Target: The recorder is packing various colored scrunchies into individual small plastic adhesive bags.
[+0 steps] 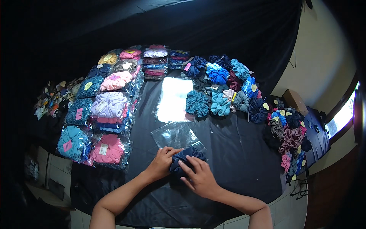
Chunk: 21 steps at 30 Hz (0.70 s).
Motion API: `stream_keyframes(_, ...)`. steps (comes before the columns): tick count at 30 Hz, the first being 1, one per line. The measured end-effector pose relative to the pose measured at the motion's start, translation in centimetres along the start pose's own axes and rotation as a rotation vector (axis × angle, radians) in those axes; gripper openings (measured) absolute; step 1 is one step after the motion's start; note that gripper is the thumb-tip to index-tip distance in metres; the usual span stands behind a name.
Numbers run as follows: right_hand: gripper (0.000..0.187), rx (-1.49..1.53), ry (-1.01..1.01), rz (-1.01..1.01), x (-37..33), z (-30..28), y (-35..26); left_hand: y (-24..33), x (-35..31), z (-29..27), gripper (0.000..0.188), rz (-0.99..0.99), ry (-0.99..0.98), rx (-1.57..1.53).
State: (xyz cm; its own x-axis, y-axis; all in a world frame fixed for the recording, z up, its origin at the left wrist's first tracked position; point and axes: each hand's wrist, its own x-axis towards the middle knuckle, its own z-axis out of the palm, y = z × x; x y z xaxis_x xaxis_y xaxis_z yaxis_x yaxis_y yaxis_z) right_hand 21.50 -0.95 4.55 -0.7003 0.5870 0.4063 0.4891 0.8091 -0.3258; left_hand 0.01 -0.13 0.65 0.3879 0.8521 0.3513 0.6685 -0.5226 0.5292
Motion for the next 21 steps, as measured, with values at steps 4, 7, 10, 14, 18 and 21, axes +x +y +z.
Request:
stream_keyframes(4,0.053,-0.077,-0.131,-0.014,-0.8,1.9,1.6,-0.1,0.0,0.4,0.06,0.019,0.0,0.079)
stream_keyframes(7,0.052,-0.066,-0.165,-0.053,-0.7,1.7,2.2,-0.1,-0.1,0.4,0.066,0.028,0.003,0.08)
stream_keyframes(10,0.051,-0.04,-0.204,-0.101,-0.4,1.4,2.7,-0.1,0.0,0.7,0.068,0.038,0.013,0.034)
stream_keyframes(14,0.047,0.062,-0.288,-0.155,-0.1,1.3,3.6,0.3,0.1,0.8,0.07,0.085,-0.004,0.042)
stream_keyframes(18,0.041,0.069,-0.252,-0.163,0.4,1.9,4.4,0.7,0.4,0.6,0.069,0.127,-0.031,0.126)
stream_keyframes(21,0.036,-0.003,-0.138,-0.08,0.9,2.7,4.5,0.5,0.5,1.0,0.069,0.147,-0.002,0.156)
